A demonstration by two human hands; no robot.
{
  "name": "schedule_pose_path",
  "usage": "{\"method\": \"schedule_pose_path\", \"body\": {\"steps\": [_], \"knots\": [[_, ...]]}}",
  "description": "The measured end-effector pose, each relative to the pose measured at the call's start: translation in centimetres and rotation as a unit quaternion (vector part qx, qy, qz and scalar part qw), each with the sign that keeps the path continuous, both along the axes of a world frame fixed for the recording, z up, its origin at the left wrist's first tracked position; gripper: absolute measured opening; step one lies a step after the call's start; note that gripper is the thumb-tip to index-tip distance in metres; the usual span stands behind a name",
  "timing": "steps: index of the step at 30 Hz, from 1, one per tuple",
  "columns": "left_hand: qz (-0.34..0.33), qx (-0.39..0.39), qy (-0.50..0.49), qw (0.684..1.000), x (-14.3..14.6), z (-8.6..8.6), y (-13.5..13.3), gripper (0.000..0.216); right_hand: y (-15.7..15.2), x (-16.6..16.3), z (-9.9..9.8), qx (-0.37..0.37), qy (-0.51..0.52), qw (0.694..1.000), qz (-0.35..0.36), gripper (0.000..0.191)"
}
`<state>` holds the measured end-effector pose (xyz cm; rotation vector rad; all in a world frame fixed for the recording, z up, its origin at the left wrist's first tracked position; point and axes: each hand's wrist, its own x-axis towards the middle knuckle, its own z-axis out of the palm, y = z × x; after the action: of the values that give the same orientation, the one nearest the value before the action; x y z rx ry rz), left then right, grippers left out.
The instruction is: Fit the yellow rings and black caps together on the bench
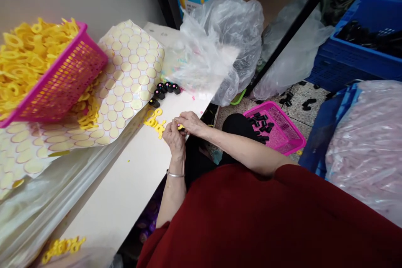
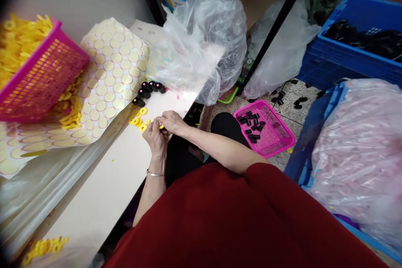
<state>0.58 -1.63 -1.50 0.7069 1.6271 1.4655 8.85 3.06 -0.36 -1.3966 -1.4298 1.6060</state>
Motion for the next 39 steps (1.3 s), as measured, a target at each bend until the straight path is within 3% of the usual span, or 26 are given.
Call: {"method": "schedule_pose_path", "body": {"steps": [8,16,18,23,25,28,30,32,34,39], "knots": [[-0.035,-0.016,-0.057,0.998,-0.6,0.9,0.3,0.032,0.0,1.2,0.1,-0.064,0.141,0.986,0.064,0.036],[-0.077,-0.021,-0.017,0.997,-2.8,0.4,1.5,0.028,0.3,0.6,1.4,-0.082,0.025,0.994,0.073,0.029],[-0.072,-0.013,0.003,0.997,-2.7,0.6,1.6,0.027,0.2,0.3,1.5,-0.050,-0.005,0.996,0.072,0.024],[-0.099,0.020,0.074,0.992,-2.5,1.9,1.2,0.031,-0.8,-0.1,1.9,0.117,-0.102,0.987,0.030,0.014],[-0.132,0.026,0.032,0.990,-2.7,2.2,0.5,0.037,-1.2,0.2,1.8,0.082,-0.060,0.994,0.038,0.013],[-0.232,0.031,-0.052,0.971,-2.8,2.1,-1.1,0.031,-2.0,1.3,1.5,0.005,0.034,0.999,0.034,0.015],[-0.285,0.031,-0.057,0.956,-2.3,1.8,-2.1,0.046,-2.9,2.4,1.5,-0.012,0.074,0.997,0.002,0.016],[-0.284,0.042,-0.018,0.958,-1.4,1.3,-2.9,0.056,-4.1,3.9,1.6,-0.021,0.097,0.995,-0.018,0.016],[-0.256,0.066,0.050,0.963,-0.3,1.0,-3.5,0.048,-5.5,5.8,2.0,-0.013,0.115,0.993,-0.009,0.020],[-0.240,0.136,0.159,0.948,1.6,0.9,-5.3,0.034,-8.9,10.9,2.2,-0.001,0.231,0.967,0.106,0.058]]}}
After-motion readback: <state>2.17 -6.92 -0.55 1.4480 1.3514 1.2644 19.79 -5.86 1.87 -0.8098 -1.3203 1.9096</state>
